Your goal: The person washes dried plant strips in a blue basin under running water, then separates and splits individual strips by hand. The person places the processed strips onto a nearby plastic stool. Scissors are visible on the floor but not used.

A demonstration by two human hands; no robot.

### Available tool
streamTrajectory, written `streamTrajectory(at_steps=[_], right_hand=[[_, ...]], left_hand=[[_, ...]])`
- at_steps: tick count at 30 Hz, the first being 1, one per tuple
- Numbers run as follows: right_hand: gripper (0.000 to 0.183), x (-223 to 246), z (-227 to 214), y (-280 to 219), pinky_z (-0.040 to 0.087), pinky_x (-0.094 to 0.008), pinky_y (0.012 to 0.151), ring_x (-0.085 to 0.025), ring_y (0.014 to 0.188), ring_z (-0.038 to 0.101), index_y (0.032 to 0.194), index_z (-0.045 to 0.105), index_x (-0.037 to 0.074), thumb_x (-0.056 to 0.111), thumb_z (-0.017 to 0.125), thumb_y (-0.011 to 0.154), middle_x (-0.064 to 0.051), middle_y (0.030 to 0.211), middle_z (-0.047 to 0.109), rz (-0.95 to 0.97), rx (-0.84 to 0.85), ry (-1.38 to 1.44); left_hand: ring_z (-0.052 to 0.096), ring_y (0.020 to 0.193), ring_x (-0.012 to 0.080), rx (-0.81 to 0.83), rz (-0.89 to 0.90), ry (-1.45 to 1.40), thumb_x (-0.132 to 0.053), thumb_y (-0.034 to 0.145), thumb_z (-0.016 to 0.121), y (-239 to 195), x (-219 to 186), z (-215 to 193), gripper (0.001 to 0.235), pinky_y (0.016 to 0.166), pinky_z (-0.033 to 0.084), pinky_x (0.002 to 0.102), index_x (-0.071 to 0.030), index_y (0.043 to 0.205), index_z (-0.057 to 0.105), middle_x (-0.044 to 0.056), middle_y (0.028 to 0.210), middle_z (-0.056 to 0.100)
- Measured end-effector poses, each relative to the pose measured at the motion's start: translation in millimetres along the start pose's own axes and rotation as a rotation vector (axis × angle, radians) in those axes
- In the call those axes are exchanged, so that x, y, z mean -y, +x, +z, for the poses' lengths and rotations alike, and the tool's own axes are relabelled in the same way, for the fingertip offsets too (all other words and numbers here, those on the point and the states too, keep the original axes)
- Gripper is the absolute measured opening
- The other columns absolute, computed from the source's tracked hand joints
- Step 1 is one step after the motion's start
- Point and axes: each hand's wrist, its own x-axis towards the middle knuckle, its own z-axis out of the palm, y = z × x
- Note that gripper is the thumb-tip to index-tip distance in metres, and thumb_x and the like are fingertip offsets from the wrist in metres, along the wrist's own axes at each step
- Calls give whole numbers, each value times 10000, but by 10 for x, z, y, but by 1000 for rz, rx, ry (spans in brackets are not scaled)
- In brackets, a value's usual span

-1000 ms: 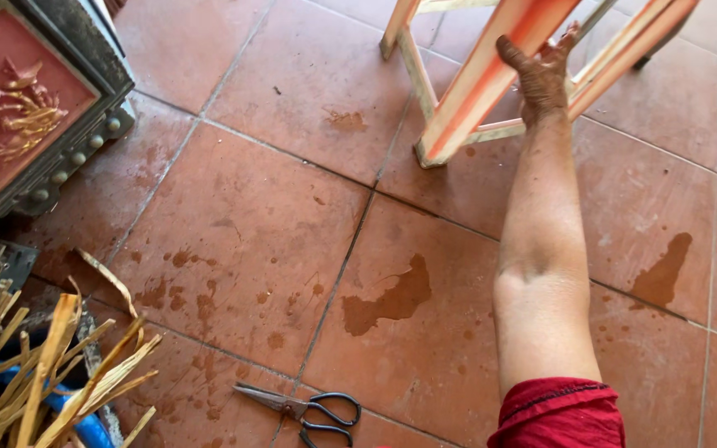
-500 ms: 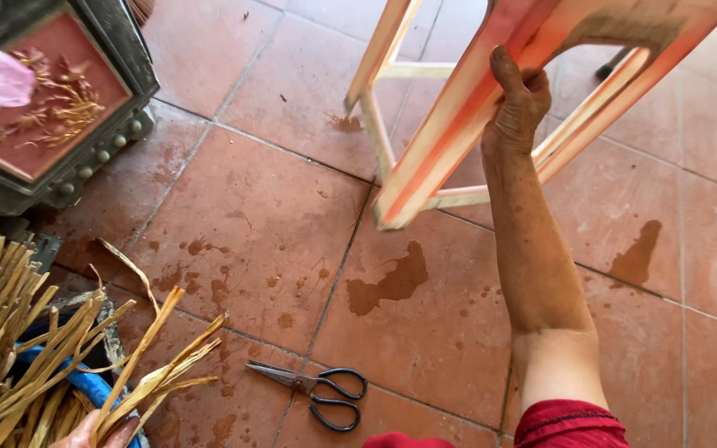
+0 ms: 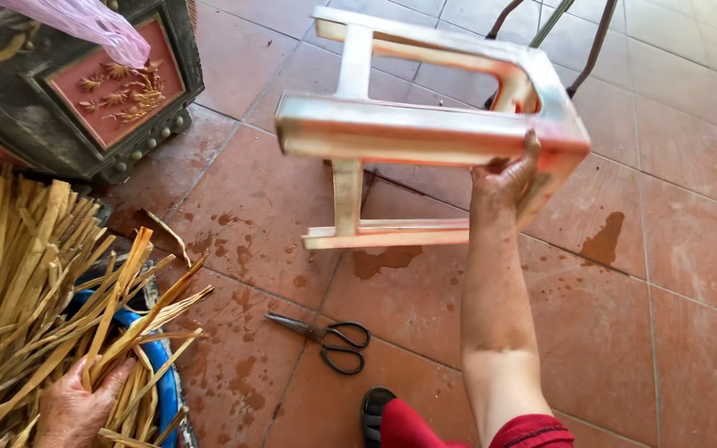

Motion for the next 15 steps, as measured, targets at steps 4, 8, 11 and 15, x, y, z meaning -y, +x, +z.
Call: streamTrajectory(at_steps=[4, 8, 11, 15], right_hand=[[476, 102, -635, -178, 442, -466, 773, -247, 810, 520, 891, 564, 198, 532, 858, 723, -29, 768, 532, 239, -191, -37], [490, 85, -1068, -683, 405, -453, 634, -229, 644, 475, 705, 562, 256, 653, 850, 701, 5, 565, 474, 669, -3, 41], [624, -4, -1294, -1289, 485, -477, 741, -307, 838, 635, 847, 528, 136, 692, 785, 733, -109, 819, 644, 800, 95, -15], [1034, -338, -1315, -2033, 502, -466, 984, -320, 1181, 601, 1377, 419, 57, 752, 730, 677, -128, 1392, 530, 955, 198, -77]], left_hand=[[747, 822, 193, 16, 18, -93, -386, 844, 804, -186, -203, -231, 454, 806, 564, 374, -102, 1196, 759, 91, 891, 810], [750, 775, 192, -13, 139, -60, -419, 854, 793, -330, -407, -330, 488, 764, 573, 357, -72, 1195, 750, 83, 893, 802], [737, 681, 210, 5, 140, 69, -454, 872, 785, -404, -518, -373, 543, 679, 580, 345, -79, 1261, 732, 111, 827, 783], [666, 533, 237, 76, -2, 268, -484, 947, 766, -413, -717, -449, 610, 504, 567, 370, -97, 1409, 672, 177, 663, 731]])
